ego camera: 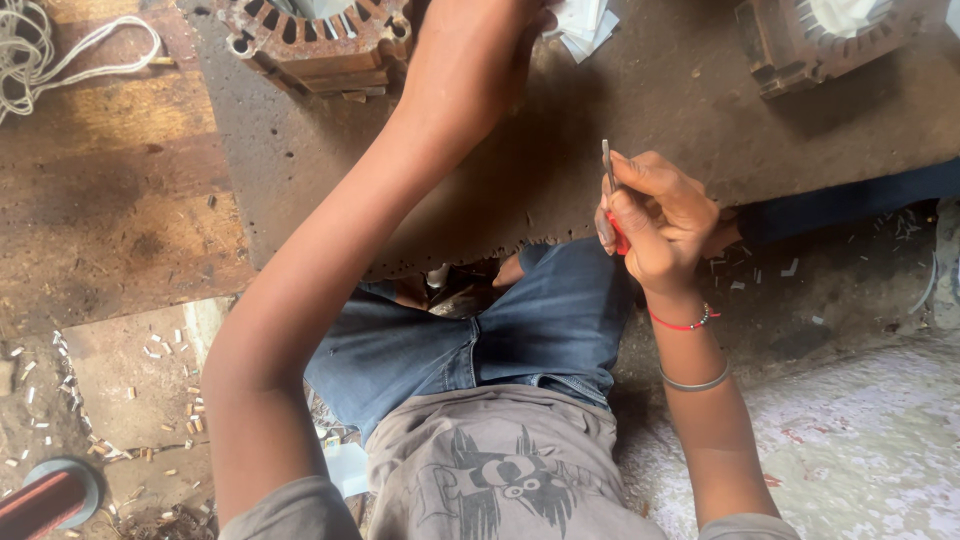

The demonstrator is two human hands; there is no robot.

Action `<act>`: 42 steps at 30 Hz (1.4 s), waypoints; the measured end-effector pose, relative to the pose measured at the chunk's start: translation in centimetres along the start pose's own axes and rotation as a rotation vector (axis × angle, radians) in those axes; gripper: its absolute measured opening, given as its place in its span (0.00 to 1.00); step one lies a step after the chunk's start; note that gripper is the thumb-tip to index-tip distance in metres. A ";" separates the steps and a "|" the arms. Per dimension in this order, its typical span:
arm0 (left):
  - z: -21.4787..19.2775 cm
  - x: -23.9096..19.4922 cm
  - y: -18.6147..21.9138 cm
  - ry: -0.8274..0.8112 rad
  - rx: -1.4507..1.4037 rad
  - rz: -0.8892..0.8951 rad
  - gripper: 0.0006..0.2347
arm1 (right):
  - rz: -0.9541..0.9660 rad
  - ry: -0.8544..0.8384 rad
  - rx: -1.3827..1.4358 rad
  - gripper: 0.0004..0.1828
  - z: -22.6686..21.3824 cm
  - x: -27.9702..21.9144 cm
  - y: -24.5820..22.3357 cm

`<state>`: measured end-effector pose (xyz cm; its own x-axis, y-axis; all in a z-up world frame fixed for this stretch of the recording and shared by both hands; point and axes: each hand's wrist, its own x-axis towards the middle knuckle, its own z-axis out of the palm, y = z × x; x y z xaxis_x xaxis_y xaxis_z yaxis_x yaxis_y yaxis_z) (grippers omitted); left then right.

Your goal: The person prepares small insulation papers and inserts them into the slots of a motor stator.

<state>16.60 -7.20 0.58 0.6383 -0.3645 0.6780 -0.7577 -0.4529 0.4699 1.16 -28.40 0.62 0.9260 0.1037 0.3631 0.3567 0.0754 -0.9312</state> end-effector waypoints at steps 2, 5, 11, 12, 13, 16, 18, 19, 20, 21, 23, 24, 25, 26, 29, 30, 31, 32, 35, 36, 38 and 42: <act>-0.7 -0.2 0.6 -0.012 0.080 0.004 0.07 | 0.001 0.001 0.002 0.14 0.0 0.0 0.0; -1.6 -1.0 2.5 -0.117 0.270 -0.084 0.06 | -0.008 -0.004 -0.006 0.15 -0.1 0.0 0.0; -4.7 -7.0 7.4 -0.373 0.520 0.097 0.14 | -0.015 0.009 -0.006 0.14 0.0 -0.3 0.1; -5.4 -8.1 8.2 -0.374 0.442 0.064 0.16 | -0.021 0.007 -0.007 0.14 0.0 -0.3 0.2; -6.1 -9.2 8.8 -0.373 0.364 0.031 0.18 | -0.026 0.005 -0.008 0.14 0.2 -0.3 0.2; -7.6 -11.2 9.8 -0.385 0.311 0.013 0.20 | -0.029 -0.003 -0.112 0.14 0.7 -0.2 -0.5; -7.8 -11.7 9.8 -0.394 0.320 0.048 0.19 | -0.060 -0.074 -0.421 0.17 1.1 -0.1 -1.8; -7.9 -11.8 9.7 -0.400 0.317 0.073 0.18 | -0.076 -0.107 -0.576 0.18 1.4 0.0 -2.5; -8.0 -11.8 9.5 -0.406 0.317 0.094 0.18 | -0.119 -0.156 -0.712 0.20 1.8 0.0 -3.3; -8.0 -11.9 9.4 -0.395 0.351 0.118 0.19 | -0.161 -0.205 -0.847 0.21 2.3 -0.1 -3.9; -7.6 -12.3 9.4 -0.375 0.404 0.162 0.20 | -0.188 -0.283 -1.000 0.23 3.1 -0.1 -4.5; -7.5 -12.4 9.4 -0.375 0.348 0.109 0.19 | -0.180 -0.306 -1.018 0.24 3.2 0.0 -4.6; -7.4 -12.6 9.4 -0.376 0.291 0.056 0.19 | -0.172 -0.329 -1.037 0.24 3.3 0.2 -4.7; -7.4 -12.7 9.4 -0.377 0.237 0.001 0.19 | -0.188 -0.361 -1.055 0.25 3.2 0.3 -4.7; -7.2 -12.5 9.4 -0.358 0.377 0.120 0.20 | -0.208 -0.420 -1.071 0.28 2.9 0.7 -4.5; -7.2 -12.5 9.4 -0.361 0.372 0.111 0.19 | -0.193 -0.413 -1.053 0.28 2.8 0.7 -4.5; -7.2 -12.4 9.4 -0.364 0.367 0.103 0.18 | -0.178 -0.406 -1.035 0.29 2.8 0.8 -4.4; -7.2 -12.3 9.5 -0.366 0.359 0.096 0.17 | -0.198 -0.430 -1.043 0.28 2.7 0.9 -4.3; -7.3 -12.0 9.5 -0.353 0.213 -0.024 0.15 | -0.261 -0.532 -1.081 0.27 2.2 1.1 -4.1; -7.4 -12.0 9.5 -0.360 0.186 -0.029 0.14 | -0.287 -0.590 -1.101 0.27 1.8 1.5 -4.0; -7.8 -12.1 9.4 -0.374 0.138 -0.040 0.13 | -0.313 -0.639 -1.134 0.26 1.7 1.8 -4.0; -7.7 -12.1 9.3 -0.365 0.190 0.012 0.14 | -0.316 -0.579 -1.246 0.24 2.9 1.8 -4.1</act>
<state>0.78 -0.74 1.06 0.6614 -0.6201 0.4219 -0.7490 -0.5762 0.3271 1.00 -25.63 5.20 0.7146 0.6579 0.2379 0.6934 -0.7111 -0.1164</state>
